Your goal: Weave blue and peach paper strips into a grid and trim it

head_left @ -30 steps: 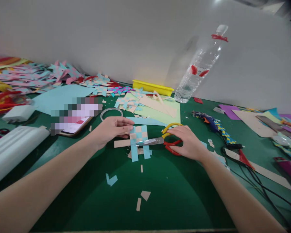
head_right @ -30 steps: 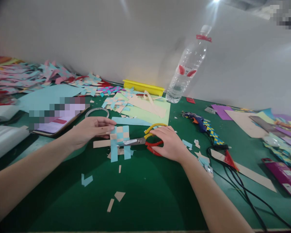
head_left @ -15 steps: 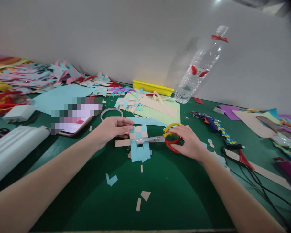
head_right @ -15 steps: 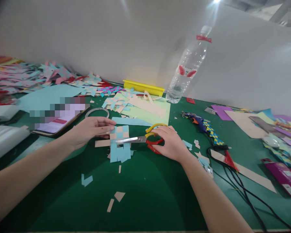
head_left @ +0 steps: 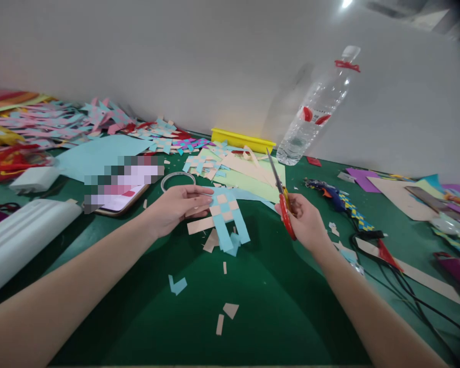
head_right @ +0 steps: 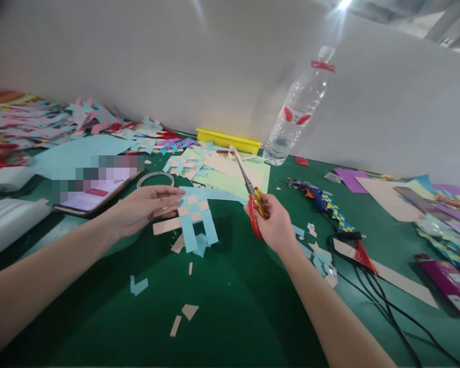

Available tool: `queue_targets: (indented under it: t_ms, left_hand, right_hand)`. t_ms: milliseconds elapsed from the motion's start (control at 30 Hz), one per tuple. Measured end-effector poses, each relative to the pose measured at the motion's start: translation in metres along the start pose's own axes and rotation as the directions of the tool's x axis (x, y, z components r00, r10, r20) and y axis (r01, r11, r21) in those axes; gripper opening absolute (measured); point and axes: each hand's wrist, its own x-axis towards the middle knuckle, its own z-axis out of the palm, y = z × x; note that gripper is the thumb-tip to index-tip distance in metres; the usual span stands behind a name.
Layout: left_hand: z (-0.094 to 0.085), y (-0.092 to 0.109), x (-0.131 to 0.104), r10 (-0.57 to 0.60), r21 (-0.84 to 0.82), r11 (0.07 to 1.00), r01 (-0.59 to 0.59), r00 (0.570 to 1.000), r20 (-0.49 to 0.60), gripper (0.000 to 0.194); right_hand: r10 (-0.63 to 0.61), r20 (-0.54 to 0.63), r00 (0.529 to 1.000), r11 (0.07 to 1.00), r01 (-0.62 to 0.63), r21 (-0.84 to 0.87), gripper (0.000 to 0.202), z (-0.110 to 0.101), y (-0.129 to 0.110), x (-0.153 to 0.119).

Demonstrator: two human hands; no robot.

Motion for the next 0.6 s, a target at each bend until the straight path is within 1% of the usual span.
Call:
queue_targets:
  t_ms: [67, 133, 233, 333, 400, 500, 600]
  left_hand:
    - [0.002, 0.000, -0.001, -0.028, -0.044, 0.999, 0.028, 1.000, 0.005, 0.028]
    - [0.003, 0.000, -0.001, -0.044, -0.086, 0.995, 0.047, 0.998, 0.033, 0.027]
    - [0.004, -0.002, -0.001, -0.047, -0.114, 0.992, 0.059, 0.994, 0.103, 0.026]
    - [0.004, -0.004, -0.002, -0.039, -0.098, 0.994, 0.053, 0.989, 0.142, 0.026]
    - [0.004, -0.005, -0.002, -0.021, -0.087, 0.996, 0.036, 0.987, 0.160, 0.026]
    - [0.004, -0.004, -0.003, 0.006, -0.080, 0.997, 0.009, 0.982, 0.191, 0.024]
    - [0.005, -0.002, -0.005, 0.003, -0.072, 0.997, 0.013, 0.979, 0.206, 0.023]
  right_hand:
    - [0.087, 0.043, 0.995, 0.991, -0.091, 0.097, 0.036, 0.004, -0.009, -0.004]
    - [0.144, 0.124, 0.982, 0.968, -0.166, 0.188, 0.032, 0.007, -0.018, -0.007]
    - [0.160, 0.245, 0.956, 0.932, -0.229, 0.282, 0.031, 0.015, -0.032, -0.010]
    - [0.202, 0.327, 0.923, 0.887, -0.314, 0.340, 0.032, 0.025, -0.045, -0.010]
    - [0.240, 0.345, 0.907, 0.860, -0.364, 0.359, 0.031, 0.032, -0.052, -0.009]
    - [0.267, 0.343, 0.901, 0.848, -0.389, 0.361, 0.033, 0.040, -0.058, -0.007]
    - [0.282, 0.352, 0.892, 0.825, -0.413, 0.385, 0.030, 0.044, -0.061, -0.007]
